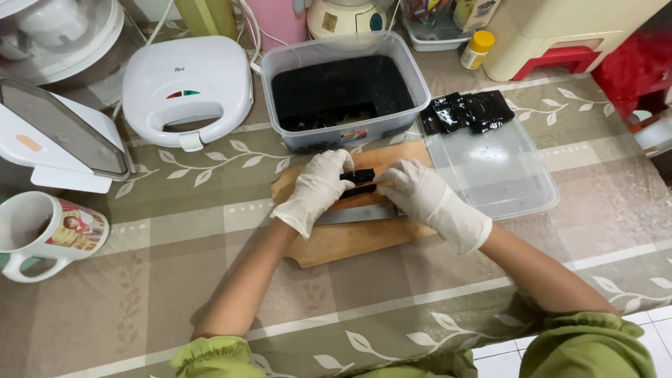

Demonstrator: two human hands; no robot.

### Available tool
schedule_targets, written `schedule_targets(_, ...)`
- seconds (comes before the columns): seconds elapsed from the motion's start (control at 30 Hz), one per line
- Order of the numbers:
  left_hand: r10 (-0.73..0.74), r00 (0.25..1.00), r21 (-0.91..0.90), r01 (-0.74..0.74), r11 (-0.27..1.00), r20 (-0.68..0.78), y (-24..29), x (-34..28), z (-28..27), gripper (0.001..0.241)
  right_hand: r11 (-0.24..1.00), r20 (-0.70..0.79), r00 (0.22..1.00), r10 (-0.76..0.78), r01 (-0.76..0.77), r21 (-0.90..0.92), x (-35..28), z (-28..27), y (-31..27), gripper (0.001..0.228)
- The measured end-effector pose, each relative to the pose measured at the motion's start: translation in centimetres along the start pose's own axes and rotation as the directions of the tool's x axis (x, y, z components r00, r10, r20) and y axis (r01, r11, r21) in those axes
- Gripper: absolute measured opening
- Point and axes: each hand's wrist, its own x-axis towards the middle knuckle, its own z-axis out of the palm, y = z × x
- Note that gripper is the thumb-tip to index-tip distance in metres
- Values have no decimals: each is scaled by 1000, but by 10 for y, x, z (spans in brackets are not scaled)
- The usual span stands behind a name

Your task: Slicing blocks of grass jelly into smaller strips on a cutting board and transferring them to a plastic container.

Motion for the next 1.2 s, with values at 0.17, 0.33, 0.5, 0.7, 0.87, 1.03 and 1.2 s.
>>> schedule_targets(0.17, -68, 997, -100, 70, 992, 24, 1, -2, -5, 25, 962, 205, 959, 197, -229, 147, 33, 7, 9, 30)
schedule_targets(0.33, -81, 997, -190, 78, 979, -8, 2, -5, -19, 14, 951, 264, 951, 160, -220, 216, 48, 1, 7, 33)
schedule_targets(0.5, -32, 993, -171, 13, 985, -109, -10, 9, -17, 14, 934, 298, 949, 100, -193, 302, 56, -19, -5, 36)
schedule_targets(0.7, -9, 974, -157, -27, 987, -225, -18, 7, -32, 14, 885, 370, 928, 36, -202, 420, 76, -26, -14, 39)
schedule_targets(0.87, -6, 960, -162, -41, 986, -280, -22, -3, -55, 13, 867, 416, 909, 3, -210, 452, 93, -36, -29, 36)
schedule_targets(1.03, -33, 944, -186, -31, 982, -328, -29, -5, -65, 11, 895, 544, 838, 37, -270, 355, 109, -55, -49, 38)
schedule_targets(1.2, -104, 942, -171, 51, 984, -319, -31, -5, -69, 11, 915, 641, 754, 141, -347, 206, 118, -73, -65, 41)
